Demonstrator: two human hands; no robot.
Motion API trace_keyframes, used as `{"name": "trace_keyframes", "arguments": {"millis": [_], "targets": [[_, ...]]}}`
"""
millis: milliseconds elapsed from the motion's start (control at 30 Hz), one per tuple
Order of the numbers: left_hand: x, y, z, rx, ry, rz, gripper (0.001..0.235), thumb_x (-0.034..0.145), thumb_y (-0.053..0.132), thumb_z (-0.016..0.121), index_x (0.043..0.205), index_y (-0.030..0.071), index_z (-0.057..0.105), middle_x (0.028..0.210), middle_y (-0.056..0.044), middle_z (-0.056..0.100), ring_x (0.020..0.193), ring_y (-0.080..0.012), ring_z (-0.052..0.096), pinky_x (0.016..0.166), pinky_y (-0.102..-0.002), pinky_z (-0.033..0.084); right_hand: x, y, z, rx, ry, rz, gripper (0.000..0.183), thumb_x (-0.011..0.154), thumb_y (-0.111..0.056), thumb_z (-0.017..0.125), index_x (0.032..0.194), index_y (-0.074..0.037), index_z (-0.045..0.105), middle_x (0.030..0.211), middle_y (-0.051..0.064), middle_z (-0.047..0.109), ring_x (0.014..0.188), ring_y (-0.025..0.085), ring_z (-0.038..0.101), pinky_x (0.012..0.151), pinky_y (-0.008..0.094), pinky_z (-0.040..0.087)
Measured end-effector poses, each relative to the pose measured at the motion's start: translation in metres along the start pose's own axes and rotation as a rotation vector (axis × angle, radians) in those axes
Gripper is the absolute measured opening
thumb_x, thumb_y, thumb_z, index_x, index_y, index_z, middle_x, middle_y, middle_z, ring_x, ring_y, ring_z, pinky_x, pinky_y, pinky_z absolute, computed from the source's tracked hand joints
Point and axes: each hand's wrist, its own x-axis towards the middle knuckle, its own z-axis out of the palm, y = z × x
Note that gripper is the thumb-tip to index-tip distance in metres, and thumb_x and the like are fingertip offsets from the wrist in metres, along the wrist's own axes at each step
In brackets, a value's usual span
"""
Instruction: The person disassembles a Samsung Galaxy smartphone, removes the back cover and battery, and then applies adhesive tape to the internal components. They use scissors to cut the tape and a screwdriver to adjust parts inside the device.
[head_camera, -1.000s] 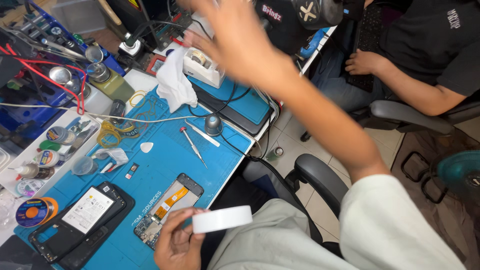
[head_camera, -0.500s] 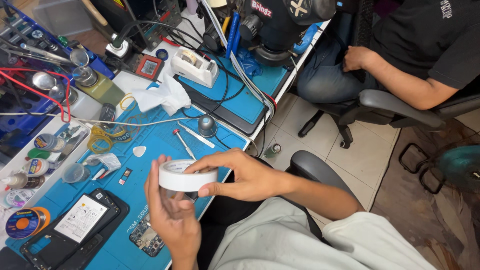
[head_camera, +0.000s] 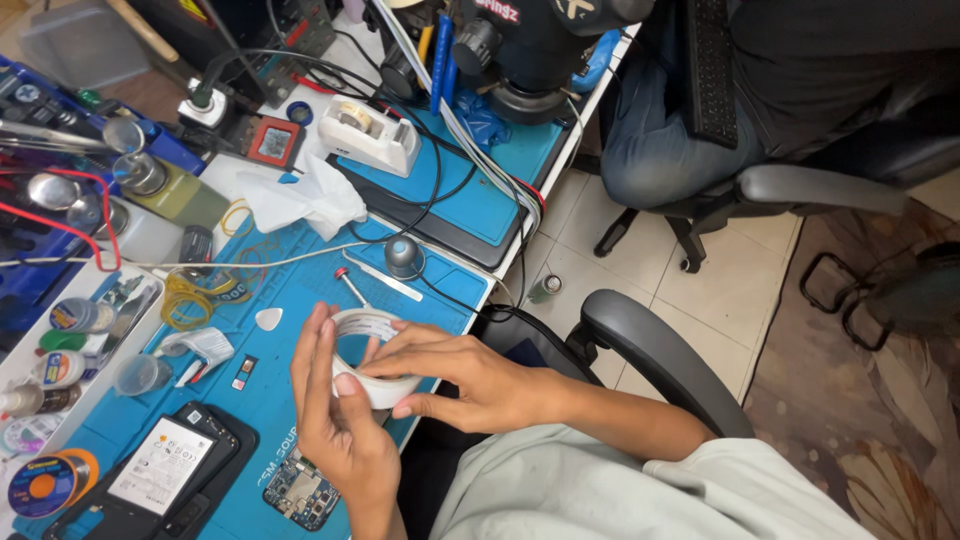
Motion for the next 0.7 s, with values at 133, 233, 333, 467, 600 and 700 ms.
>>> {"name": "trace_keyframes", "arguments": {"millis": [133, 233, 333, 467, 600, 700], "targets": [[0.003, -0.002, 0.005, -0.184, 0.059, -0.156, 0.041, 0.111, 0.024, 0.047, 0.134, -0.007, 0.06, 0.149, -0.025, 0.057, 0.135, -0.0332, 0.061, 0.103, -0.045, 0.06, -0.003, 0.001, -0.006, -0.123, 0.01, -0.072, 0.04, 0.094, -0.018, 0.076, 0.13, -0.003, 0.066, 0.125, 0.012, 0.071, 0.134, 0.03, 0.06, 0.132, 0.057, 0.028], [0.007, 0.0, 0.006, -0.145, -0.077, 0.006, 0.045, 0.112, 0.027, 0.053, 0.141, -0.007, 0.057, 0.155, -0.024, 0.051, 0.142, -0.0328, 0.057, 0.115, -0.044, 0.054, -0.006, -0.001, -0.009, -0.124, 0.045, -0.074, 0.036, 0.095, -0.02, 0.076, 0.125, -0.003, 0.067, 0.121, 0.011, 0.071, 0.127, 0.029, 0.065, 0.131, 0.056, 0.032], [0.006, 0.004, 0.008, -0.167, -0.142, 0.066, 0.06, 0.104, 0.027, 0.065, 0.148, -0.009, 0.046, 0.156, -0.025, 0.044, 0.144, -0.035, 0.049, 0.115, -0.044, 0.05, -0.009, -0.004, -0.014, -0.12, 0.068, -0.08, 0.035, 0.096, -0.018, 0.076, 0.125, -0.002, 0.067, 0.116, 0.011, 0.071, 0.118, 0.027, 0.069, 0.129, 0.056, 0.035], [0.0, 0.007, 0.01, 0.08, 0.021, 0.116, 0.045, 0.101, 0.016, 0.071, 0.138, -0.006, 0.06, 0.149, -0.024, 0.05, 0.135, -0.0329, 0.06, 0.106, -0.04, 0.06, -0.007, -0.004, -0.013, -0.209, 0.107, -0.129, 0.034, 0.097, -0.017, 0.075, 0.125, 0.0, 0.066, 0.108, 0.01, 0.071, 0.104, 0.026, 0.069, 0.123, 0.053, 0.043], [-0.008, 0.005, 0.012, 0.357, 0.165, 0.24, 0.033, 0.092, 0.003, 0.08, 0.122, -0.007, 0.07, 0.128, -0.02, 0.059, 0.118, -0.034, 0.069, 0.095, -0.04, 0.062, -0.002, -0.007, -0.006, -0.354, 0.166, -0.165, 0.032, 0.097, -0.017, 0.075, 0.123, 0.001, 0.067, 0.101, 0.011, 0.07, 0.094, 0.026, 0.069, 0.121, 0.053, 0.043], [-0.014, 0.004, 0.014, 0.366, 0.21, 0.299, 0.027, 0.092, -0.003, 0.08, 0.117, -0.007, 0.072, 0.121, -0.018, 0.062, 0.118, -0.0369, 0.07, 0.096, -0.041, 0.061, 0.0, -0.011, -0.003, -0.442, 0.201, -0.196, 0.033, 0.096, -0.017, 0.076, 0.122, 0.001, 0.067, 0.093, 0.009, 0.066, 0.088, 0.025, 0.067, 0.118, 0.051, 0.045]]}}
